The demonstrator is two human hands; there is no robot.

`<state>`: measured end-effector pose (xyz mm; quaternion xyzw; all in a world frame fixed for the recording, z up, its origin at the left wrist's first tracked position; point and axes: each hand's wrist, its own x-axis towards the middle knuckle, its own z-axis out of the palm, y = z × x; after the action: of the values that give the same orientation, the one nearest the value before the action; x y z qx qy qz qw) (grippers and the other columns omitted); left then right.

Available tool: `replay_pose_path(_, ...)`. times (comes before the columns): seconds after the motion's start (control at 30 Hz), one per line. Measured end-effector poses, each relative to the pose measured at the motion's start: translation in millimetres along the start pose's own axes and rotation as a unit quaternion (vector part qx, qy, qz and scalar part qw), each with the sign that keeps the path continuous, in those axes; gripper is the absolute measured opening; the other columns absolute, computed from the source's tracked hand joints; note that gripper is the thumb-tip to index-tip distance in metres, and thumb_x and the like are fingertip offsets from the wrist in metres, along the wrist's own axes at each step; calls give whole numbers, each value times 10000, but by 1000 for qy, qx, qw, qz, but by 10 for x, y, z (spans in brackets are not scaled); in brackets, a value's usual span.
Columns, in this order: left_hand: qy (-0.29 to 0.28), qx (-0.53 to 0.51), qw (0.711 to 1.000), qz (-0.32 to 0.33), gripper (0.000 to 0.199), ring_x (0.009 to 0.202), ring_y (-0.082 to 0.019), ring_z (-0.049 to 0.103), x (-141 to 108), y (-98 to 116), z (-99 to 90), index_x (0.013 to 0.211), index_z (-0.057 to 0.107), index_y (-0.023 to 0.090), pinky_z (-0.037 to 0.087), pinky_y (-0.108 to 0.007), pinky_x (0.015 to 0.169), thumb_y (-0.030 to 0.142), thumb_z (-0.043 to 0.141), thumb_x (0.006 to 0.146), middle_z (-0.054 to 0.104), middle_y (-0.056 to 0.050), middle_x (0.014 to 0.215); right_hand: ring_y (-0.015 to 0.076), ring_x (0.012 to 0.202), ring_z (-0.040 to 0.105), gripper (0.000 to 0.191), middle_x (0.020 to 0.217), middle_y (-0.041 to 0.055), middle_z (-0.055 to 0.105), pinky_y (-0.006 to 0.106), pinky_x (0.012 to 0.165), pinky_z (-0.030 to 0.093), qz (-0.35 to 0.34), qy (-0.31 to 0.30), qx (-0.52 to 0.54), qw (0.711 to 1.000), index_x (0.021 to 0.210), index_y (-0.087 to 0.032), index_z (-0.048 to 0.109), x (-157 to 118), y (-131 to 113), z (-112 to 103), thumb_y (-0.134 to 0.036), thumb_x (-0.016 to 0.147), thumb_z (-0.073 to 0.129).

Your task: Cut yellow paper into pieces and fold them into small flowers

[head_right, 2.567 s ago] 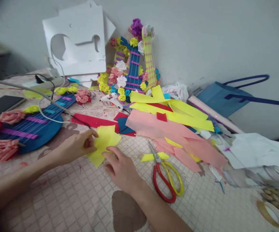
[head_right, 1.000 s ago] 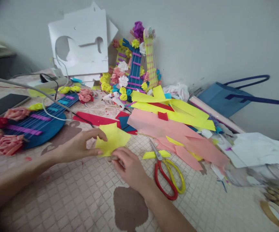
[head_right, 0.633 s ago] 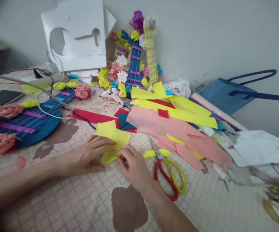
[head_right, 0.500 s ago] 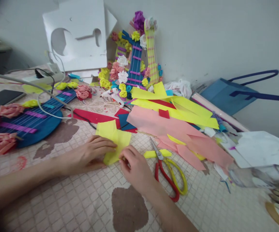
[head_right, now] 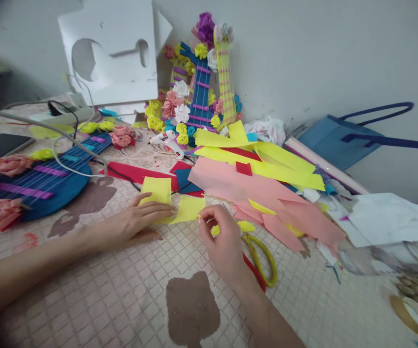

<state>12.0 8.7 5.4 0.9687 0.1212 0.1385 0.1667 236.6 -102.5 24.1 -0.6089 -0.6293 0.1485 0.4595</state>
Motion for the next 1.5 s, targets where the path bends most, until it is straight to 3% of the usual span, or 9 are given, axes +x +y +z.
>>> replay_pose_path(0.2, -7, 52, 999, 9, 246, 1128, -193, 547, -77, -162, -232, 1109, 582, 230, 97, -466, 1101, 154, 439, 924, 625, -35, 1207, 125, 705, 515, 181, 801, -2, 560, 247, 632, 414, -33, -215, -21, 976, 801, -204, 508, -38, -53, 64, -26, 771, 501)
replay_pose_path(0.3, -3, 48, 999, -10, 264, 1168, -224, 500, -90, -151, -320, 1153, 559, 222, 161, -463, 1071, 183, 488, 902, 611, -36, 1218, 122, 722, 495, 216, 806, -2, 527, 237, 621, 386, -43, -263, -36, 963, 752, -198, 479, -41, -51, 107, 17, 745, 497)
replay_pose_path(0.4, 12, -21, 999, 23, 404, 1143, -236, 496, -46, 0, -266, 1200, 527, 217, 268, -404, 1016, 333, 630, 827, 586, -53, 1244, 120, 717, 488, 222, 804, -3, 514, 232, 615, 376, -38, -257, -23, 966, 745, -195, 469, -47, -28, 120, 25, 737, 503)
replay_pose_path(0.47, -6, -58, 998, 36, 431, 1152, -232, 483, -6, 134, -169, 1218, 516, 224, 288, -391, 1001, 312, 650, 817, 569, -56, 1258, 116, 697, 481, 218, 789, -10, 512, 230, 610, 377, -23, -246, -3, 969, 770, -196, 477, -58, -20, 101, 17, 741, 513)
replay_pose_path(0.63, 10, -69, 997, 34, 215, 1058, -214, 526, 34, 309, 35, 1075, 578, 210, 305, -381, 948, 190, 583, 861, 637, -51, 1112, 112, 706, 478, 210, 792, -20, 512, 227, 626, 377, -8, -272, 6, 962, 801, -201, 483, -102, -37, 12, 4, 766, 518)
replay_pose_path(0.77, 18, -54, 997, 47, 135, 967, -184, 550, 18, 269, 48, 894, 603, 191, 314, -367, 911, 155, 476, 920, 661, -36, 997, 125, 816, 498, 269, 889, -1, 525, 237, 704, 392, -31, -302, -26, 953, 868, -204, 496, -119, -37, -3, 42, 757, 503)
replay_pose_path(1.1, 63, -56, 995, 44, 142, 976, -180, 539, 4, 254, 65, 966, 584, 189, 337, -347, 908, 111, 503, 879, 655, -41, 1016, 136, 848, 524, 196, 896, 15, 541, 256, 747, 416, -43, -283, -29, 958, 836, -199, 503, -99, -5, 7, -3, 822, 499)
replay_pose_path(1.3, 23, -56, 995, 74, 146, 885, -161, 554, 19, 206, 18, 877, 606, 190, 336, -340, 881, 135, 475, 911, 655, -22, 892, 133, 868, 512, 209, 922, 11, 520, 254, 750, 415, -42, -316, -19, 947, 832, -200, 512, -83, 4, -21, 8, 813, 500)
replay_pose_path(1.5, 15, -96, 994, 42, 115, 915, -167, 545, 29, 140, 4, 882, 615, 187, 362, -318, 869, 154, 505, 891, 652, -31, 903, 126, 868, 518, 205, 924, 7, 524, 250, 754, 425, -31, -332, -1, 943, 834, -200, 528, -62, 37, -54, 4, 813, 513)
